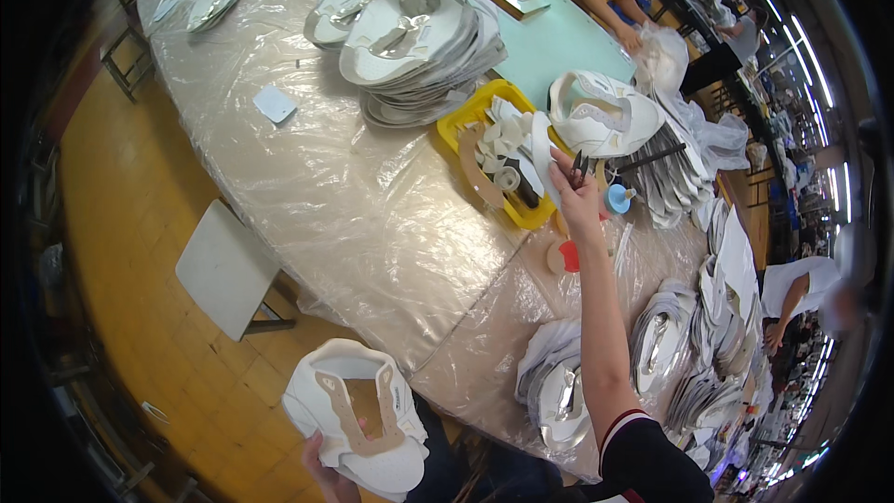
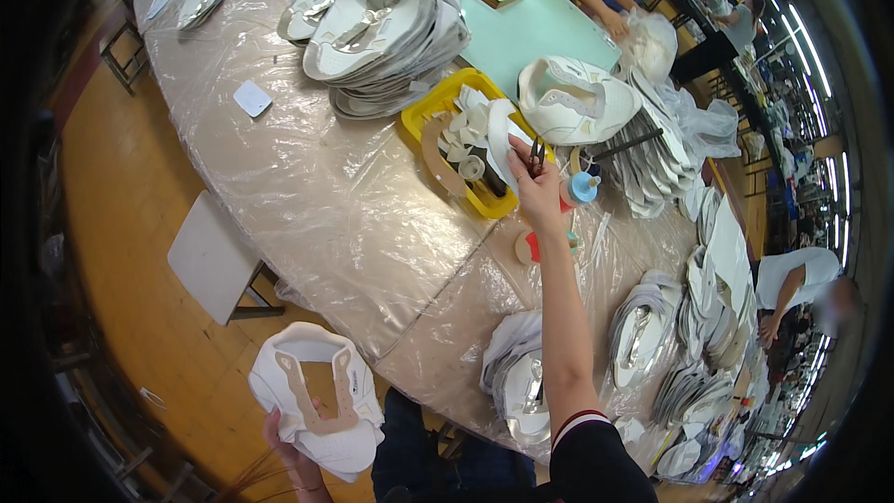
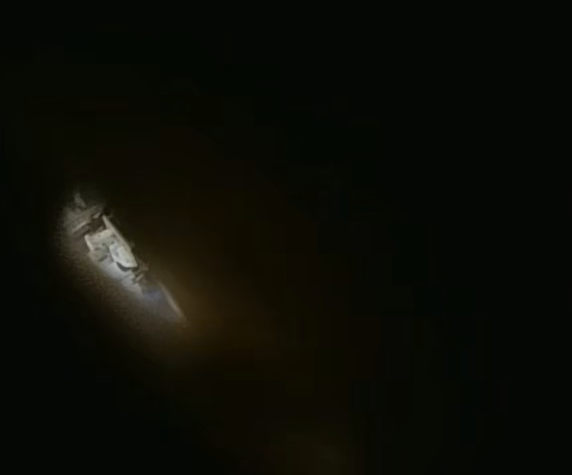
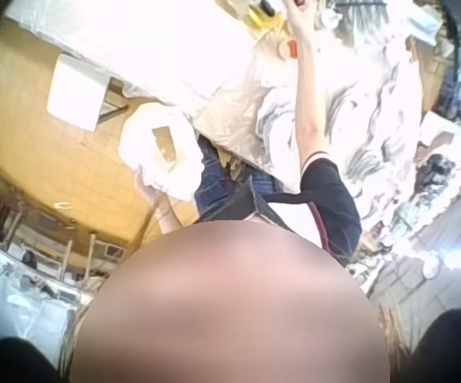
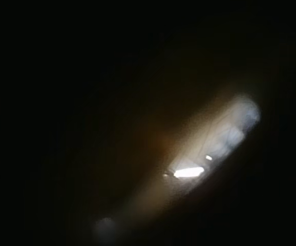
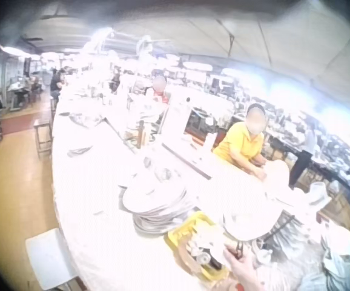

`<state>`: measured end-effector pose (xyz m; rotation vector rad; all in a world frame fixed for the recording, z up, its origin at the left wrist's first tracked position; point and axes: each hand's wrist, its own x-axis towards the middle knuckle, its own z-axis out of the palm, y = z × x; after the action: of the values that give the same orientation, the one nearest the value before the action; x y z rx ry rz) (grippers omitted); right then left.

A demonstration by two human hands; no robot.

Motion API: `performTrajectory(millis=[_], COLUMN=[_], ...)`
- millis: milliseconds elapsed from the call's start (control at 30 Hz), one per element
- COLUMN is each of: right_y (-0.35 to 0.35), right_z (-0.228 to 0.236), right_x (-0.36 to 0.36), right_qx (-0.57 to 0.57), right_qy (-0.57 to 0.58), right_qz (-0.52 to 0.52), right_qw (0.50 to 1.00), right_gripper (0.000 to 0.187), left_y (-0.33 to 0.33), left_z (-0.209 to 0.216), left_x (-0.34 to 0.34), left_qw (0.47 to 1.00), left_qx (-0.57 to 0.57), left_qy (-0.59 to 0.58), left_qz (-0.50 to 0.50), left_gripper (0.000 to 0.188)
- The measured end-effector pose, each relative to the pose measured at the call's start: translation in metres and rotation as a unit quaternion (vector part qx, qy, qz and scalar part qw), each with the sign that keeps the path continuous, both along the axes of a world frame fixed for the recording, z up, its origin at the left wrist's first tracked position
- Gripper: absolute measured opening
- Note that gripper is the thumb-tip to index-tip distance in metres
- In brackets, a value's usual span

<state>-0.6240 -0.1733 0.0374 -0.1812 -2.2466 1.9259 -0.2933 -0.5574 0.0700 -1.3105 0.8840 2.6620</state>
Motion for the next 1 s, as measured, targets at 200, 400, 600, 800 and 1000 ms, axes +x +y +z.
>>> performTrajectory(millis=[200, 400, 600, 800, 1000], right_y=[0.005, -0.023, -0.032, -0.048, -0.07], right_z=[0.009, -0.024, -0.026, -0.006, 0.017], right_x=[0.011, 0.032, 0.047, 0.084, 0.135], right_qx=[0.622, 0.739, 0.611, 0.594, 0.447], right_qy=[0.21, -0.07, -0.175, -0.052, -0.115], right_qz=[-0.083, 0.03, 0.025, -0.008, 0.039], right_qw=[0.75, 0.67, 0.771, 0.803, 0.886], right_gripper=[0.041, 0.046, 0.057, 0.055, 0.044], left_y=[-0.002, -0.001, 0.004, 0.005, 0.011], left_z=[0.001, -0.008, -0.008, -0.011, -0.008], left_x=[-0.014, -0.023, -0.032, -0.035, -0.049], left_qw=[1.0, 0.999, 0.998, 0.998, 0.997], left_qx=[-0.005, -0.007, -0.006, -0.007, -0.018], left_qy=[-0.023, -0.037, -0.044, -0.044, -0.061], left_qz=[-0.02, -0.032, -0.043, -0.048, -0.036], left_gripper=[0.062, 0.063, 0.065, 0.067, 0.068])
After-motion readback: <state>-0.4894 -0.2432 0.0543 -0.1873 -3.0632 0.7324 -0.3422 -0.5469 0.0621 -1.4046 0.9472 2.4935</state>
